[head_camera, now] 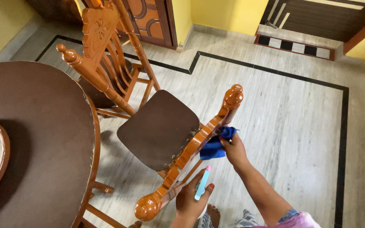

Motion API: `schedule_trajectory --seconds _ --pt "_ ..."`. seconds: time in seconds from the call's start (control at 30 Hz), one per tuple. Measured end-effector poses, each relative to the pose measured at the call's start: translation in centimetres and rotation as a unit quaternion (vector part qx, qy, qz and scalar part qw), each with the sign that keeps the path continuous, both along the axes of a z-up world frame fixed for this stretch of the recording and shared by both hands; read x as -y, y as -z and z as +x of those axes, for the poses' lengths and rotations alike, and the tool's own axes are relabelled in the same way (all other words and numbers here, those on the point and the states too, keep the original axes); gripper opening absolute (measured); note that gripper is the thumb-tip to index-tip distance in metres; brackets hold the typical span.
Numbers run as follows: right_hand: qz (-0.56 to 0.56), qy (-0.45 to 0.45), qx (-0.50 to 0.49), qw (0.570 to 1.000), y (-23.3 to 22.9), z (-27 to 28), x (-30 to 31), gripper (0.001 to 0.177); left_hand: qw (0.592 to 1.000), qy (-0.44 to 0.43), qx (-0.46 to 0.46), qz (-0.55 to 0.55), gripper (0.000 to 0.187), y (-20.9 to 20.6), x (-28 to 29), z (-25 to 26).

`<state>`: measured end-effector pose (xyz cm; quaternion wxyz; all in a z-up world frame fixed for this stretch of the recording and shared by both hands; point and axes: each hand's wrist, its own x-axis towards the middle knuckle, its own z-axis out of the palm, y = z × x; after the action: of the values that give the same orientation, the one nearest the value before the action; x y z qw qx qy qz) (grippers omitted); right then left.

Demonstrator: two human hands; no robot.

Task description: The person cleans a wooden dining chair using a spray bottle and a blue cloth. They spray the chair's backrest and seat, then wipe each part with the cloth, moving around the chair to reach different areas.

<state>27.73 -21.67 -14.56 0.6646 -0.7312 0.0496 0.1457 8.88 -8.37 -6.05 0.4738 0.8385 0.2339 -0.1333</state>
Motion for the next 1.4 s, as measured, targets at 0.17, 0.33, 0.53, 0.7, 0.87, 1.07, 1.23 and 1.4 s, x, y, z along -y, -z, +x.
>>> schedule_trajectory --seconds 0.17,0.33,0.53,0.7,0.87,1.07,1.23,1.4 --pt "-0.097 -0.052 0.038 0.993 -1.9 1.9 -1.0 0.021 0.996 -0.02 0.083 0.018 0.058 -1.5 0.5 1.6" --pt "-0.203 -0.065 0.132 0.968 -2.7 2.0 -1.7 0.017 0.984 -0.004 0.175 0.039 0.056 -1.6 0.4 2.4" --pt "-0.164 -0.087 0.185 0.965 -0.8 2.2 -1.8 0.021 0.995 -0.007 0.1 0.013 0.056 -1.5 0.5 2.7" --pt "-0.107 -0.136 0.272 0.947 1.6 2.8 -1.7 0.022 1.0 -0.018 -0.014 -0.008 0.061 -0.1 0.5 2.9" --pt "-0.043 -0.131 0.087 0.987 3.5 2.9 -2.4 0.026 0.991 -0.02 0.129 -0.001 0.058 1.3 0.8 2.8" --pt "0.219 -0.206 0.103 0.948 8.0 3.3 -2.4 0.042 1.0 -0.008 -0.02 -0.001 0.064 1.0 1.0 3.6" --pt "0.042 -0.166 0.091 0.981 14.9 4.7 -3.3 0.034 0.999 -0.016 0.035 -0.037 0.057 0.7 0.8 3.7" --pt "0.173 -0.151 0.076 0.97 19.4 5.7 -4.4 0.033 0.999 -0.021 0.016 -0.034 0.057 1.2 0.4 3.4"
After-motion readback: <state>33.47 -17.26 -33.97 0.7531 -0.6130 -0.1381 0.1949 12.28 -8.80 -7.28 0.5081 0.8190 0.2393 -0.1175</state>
